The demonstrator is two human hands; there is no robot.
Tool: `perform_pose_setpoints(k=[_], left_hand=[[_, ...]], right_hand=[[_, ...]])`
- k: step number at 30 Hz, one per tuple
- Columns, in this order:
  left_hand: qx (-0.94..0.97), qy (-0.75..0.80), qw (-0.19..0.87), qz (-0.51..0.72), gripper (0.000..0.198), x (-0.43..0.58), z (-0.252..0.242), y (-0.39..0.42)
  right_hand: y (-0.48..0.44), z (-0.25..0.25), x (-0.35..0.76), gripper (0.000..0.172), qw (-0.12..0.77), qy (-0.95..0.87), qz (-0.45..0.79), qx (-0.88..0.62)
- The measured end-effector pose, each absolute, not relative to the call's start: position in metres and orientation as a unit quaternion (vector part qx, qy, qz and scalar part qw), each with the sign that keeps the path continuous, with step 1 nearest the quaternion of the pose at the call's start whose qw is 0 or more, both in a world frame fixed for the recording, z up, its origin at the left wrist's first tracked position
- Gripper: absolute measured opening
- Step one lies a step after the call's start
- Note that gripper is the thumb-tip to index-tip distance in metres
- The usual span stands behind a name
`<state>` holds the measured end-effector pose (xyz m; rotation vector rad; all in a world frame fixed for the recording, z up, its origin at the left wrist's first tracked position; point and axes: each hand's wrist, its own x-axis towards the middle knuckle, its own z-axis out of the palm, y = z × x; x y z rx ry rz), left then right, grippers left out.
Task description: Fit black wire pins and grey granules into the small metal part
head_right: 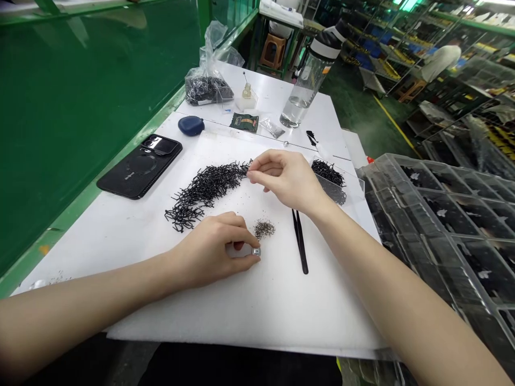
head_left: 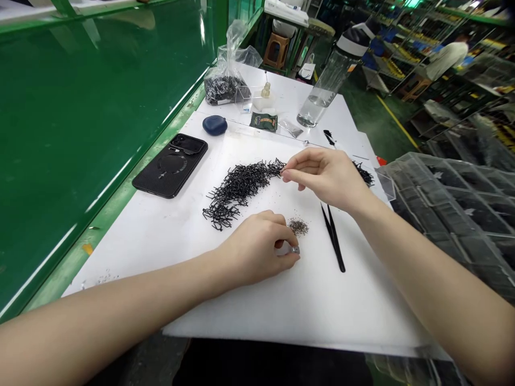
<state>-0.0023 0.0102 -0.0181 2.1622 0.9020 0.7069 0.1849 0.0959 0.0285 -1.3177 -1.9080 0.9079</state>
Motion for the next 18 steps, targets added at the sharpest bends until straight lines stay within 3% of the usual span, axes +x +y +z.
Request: perform_pose_setpoints(k=[9,13,18], left_hand=[[0.830,0.349,0.339,0.275,0.006,-0.002,-0.021,0.010],[0.825,0.346,0.344,0.285,0.006,-0.002,-0.021,0.010],[0.812,0.344,0.359,0.305,0.006,-0.002,-0.021,0.009]], right_hand=[[0.111,0.022,0.175,0.016,0.306,-0.731,0.348,-0.501],[0.113,0.020,0.173,0.009,0.315,-0.729,0.353,-0.494],[0.101,0.026,0.182,0.021,0.362,-0.704,0.358,-0.495]])
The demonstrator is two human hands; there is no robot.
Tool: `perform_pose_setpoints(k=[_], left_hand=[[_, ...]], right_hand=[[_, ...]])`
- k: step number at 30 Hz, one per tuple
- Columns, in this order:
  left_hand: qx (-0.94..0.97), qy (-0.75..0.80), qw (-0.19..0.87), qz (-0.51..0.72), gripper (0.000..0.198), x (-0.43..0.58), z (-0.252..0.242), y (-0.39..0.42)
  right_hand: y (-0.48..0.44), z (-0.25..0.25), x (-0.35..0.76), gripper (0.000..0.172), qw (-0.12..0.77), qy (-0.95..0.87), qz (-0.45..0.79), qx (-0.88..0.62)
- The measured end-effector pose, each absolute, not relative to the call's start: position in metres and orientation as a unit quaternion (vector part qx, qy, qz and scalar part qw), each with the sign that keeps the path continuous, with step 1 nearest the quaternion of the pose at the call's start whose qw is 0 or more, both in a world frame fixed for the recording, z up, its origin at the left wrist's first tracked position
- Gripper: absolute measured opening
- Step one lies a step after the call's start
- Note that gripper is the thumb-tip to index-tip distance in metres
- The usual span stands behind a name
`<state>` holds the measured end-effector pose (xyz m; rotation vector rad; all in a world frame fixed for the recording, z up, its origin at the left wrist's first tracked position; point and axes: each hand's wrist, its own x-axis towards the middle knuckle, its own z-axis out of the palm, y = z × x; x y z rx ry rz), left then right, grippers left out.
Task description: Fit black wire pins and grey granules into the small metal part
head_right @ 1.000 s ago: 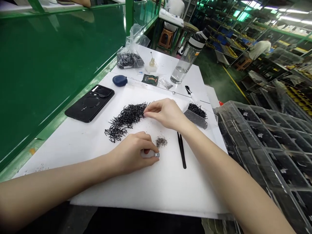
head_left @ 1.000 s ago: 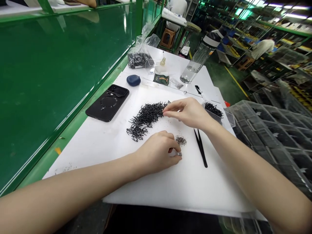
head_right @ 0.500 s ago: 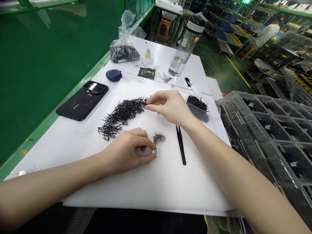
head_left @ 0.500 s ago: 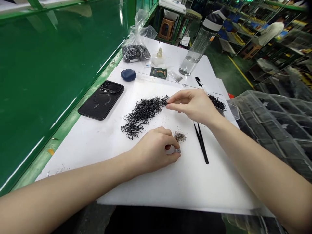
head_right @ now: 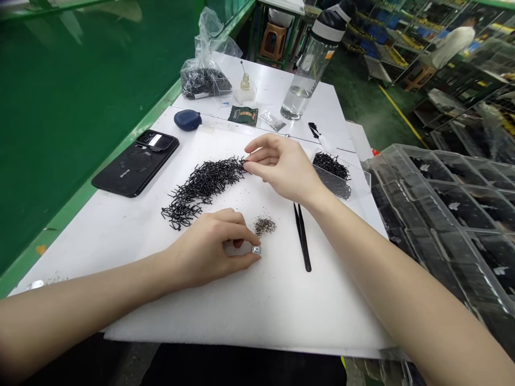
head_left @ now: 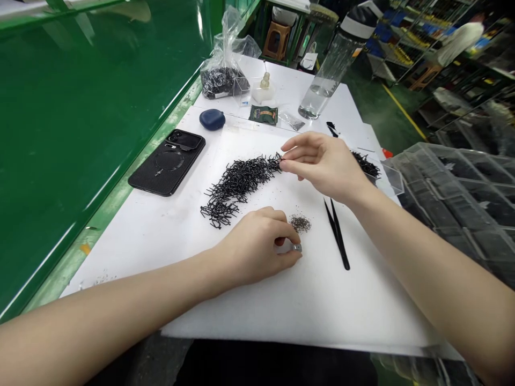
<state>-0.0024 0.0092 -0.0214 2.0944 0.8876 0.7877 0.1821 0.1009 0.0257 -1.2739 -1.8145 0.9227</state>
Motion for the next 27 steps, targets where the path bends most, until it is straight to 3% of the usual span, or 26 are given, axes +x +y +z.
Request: perform_pose_setpoints(k=[7,12,16,21,27], left_hand=[[0.765,0.363,0.398,0.354,0.012,-0.006,-0.006,0.002],[0.727,0.370,0.442,0.373,0.015,-0.008,0.007,0.001],[0.662,0.374,0.522,0.387,0.018,-0.008,0.010,0.006],[0.559,0.374,0.626,0.395,0.035,-0.009,0.011,0.014],[0.485,0.354,0.703,0.381,0.034,-0.013,0.008,0.017]], right_hand=[[0.036,0.031,0.215,0.011,0.429,-0.679,0.368,-0.468],[0.018,0.020,0.221,0.023,0.477,-0.665,0.390,-0.422],[0.016,0.016,0.220,0.022,0.501,-0.648,0.406,-0.404],[0.014,0.014,0.218,0.038,0.510,-0.635,0.433,-0.385],[0.014,0.011,0.216,0.028,0.524,-0.680,0.351,-0.373]])
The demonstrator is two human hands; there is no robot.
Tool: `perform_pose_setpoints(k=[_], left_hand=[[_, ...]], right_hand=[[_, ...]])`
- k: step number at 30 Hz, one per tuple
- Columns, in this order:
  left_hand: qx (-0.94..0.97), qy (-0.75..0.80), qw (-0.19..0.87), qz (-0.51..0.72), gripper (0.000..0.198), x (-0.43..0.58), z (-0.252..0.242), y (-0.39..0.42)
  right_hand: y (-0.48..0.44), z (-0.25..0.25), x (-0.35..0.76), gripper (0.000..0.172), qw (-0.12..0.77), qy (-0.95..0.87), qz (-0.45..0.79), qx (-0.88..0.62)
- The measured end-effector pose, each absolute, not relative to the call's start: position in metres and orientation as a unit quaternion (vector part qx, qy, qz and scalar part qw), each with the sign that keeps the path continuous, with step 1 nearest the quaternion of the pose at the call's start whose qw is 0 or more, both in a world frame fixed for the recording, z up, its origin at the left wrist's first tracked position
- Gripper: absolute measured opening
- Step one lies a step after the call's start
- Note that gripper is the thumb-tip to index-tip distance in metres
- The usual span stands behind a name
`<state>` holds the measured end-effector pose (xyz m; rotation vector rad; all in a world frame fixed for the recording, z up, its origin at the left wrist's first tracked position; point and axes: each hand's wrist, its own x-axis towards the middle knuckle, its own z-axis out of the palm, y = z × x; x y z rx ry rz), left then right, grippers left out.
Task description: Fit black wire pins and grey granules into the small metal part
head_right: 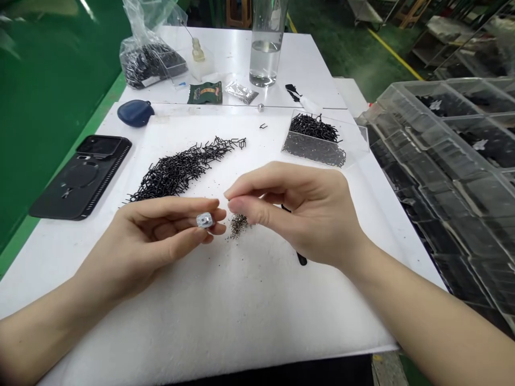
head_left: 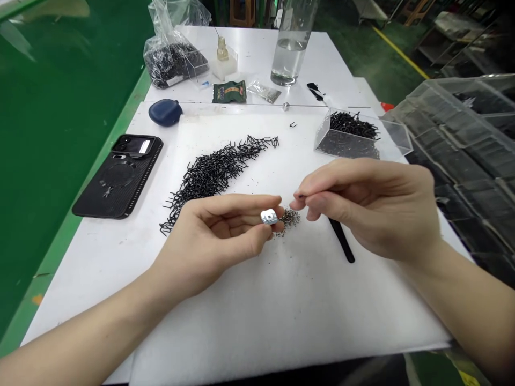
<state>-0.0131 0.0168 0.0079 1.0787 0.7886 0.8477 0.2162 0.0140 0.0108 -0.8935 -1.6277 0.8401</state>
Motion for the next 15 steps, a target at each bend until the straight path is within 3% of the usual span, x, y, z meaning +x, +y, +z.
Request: perform_pose_setpoints(k=[7,15], left_hand=[[0.432,0.365,0.742,0.361,0.016,-0.014,0.005,0.017],[0.429,0.365,0.738,0.372,0.020,-0.017,0.003,0.019]], right_hand=[[0.009,0.013,0.211,0.033,0.513,-0.722,0.248,-0.393],[0.005,0.012,0.206,0.029,0.531,-0.724,0.233,-0.374]])
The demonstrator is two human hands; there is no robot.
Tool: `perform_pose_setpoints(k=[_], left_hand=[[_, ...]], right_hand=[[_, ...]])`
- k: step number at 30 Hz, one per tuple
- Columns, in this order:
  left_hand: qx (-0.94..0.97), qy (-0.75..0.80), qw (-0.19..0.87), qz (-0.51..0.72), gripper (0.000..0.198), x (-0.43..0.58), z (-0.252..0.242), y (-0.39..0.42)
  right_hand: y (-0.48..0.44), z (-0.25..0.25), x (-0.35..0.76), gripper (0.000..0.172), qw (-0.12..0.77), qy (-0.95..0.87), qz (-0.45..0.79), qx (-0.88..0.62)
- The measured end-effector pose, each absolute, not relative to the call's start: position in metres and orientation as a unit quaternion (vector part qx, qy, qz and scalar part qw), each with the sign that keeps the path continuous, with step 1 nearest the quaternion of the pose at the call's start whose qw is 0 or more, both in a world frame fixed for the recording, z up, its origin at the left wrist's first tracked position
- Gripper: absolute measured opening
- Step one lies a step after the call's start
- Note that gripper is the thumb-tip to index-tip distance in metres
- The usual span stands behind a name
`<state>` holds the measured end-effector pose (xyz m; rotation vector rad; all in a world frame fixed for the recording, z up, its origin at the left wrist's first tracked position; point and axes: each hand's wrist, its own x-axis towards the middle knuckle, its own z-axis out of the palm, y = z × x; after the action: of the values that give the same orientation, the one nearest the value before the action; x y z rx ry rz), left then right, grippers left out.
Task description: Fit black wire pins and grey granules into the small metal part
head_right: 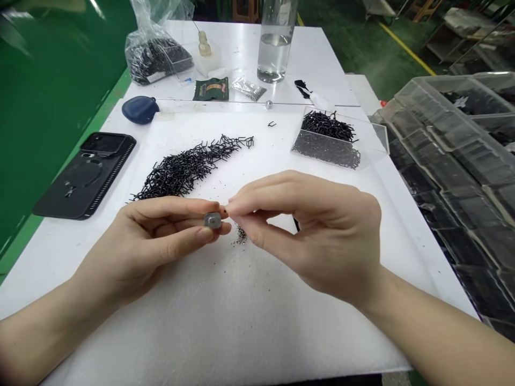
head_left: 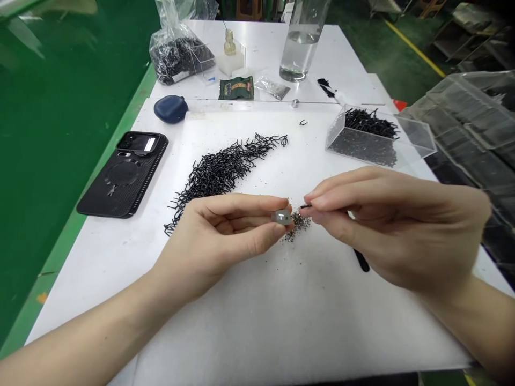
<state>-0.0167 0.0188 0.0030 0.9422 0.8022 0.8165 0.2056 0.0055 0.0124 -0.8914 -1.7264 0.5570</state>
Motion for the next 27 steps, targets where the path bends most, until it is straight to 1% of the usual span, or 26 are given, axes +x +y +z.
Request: perform_pose_setpoints(k=[4,7,11,15,19,23,27], left_hand=[[0.417,0.362,0.748,0.369,0.023,-0.016,0.003,0.019],[0.406,0.364,0.752,0.371,0.023,-0.015,0.003,0.020],[0.412,0.369,0.744,0.375,0.020,-0.015,0.003,0.020],[0.431,0.381,0.730,0.369,0.020,-0.015,0.004,0.020],[0.439,0.396,0.720,0.363,0.021,-0.016,0.005,0.019],[0.440,0.388,0.723,0.364,0.020,-0.015,0.006,0.019],[0.437,0.392,0.723,0.364,0.020,-0.015,0.005,0.019]], right_hand=[[0.002,0.011,0.202,0.033,0.531,-0.728,0.204,-0.384],[-0.002,0.012,0.198,0.041,0.538,-0.723,0.175,-0.397],[-0.008,0.016,0.192,0.042,0.537,-0.692,0.191,-0.443],[-0.012,0.018,0.193,0.048,0.530,-0.675,0.190,-0.476],[-0.010,0.018,0.194,0.044,0.522,-0.692,0.177,-0.466],[-0.007,0.018,0.194,0.046,0.509,-0.706,0.167,-0.463],[-0.006,0.018,0.194,0.042,0.506,-0.697,0.173,-0.477]])
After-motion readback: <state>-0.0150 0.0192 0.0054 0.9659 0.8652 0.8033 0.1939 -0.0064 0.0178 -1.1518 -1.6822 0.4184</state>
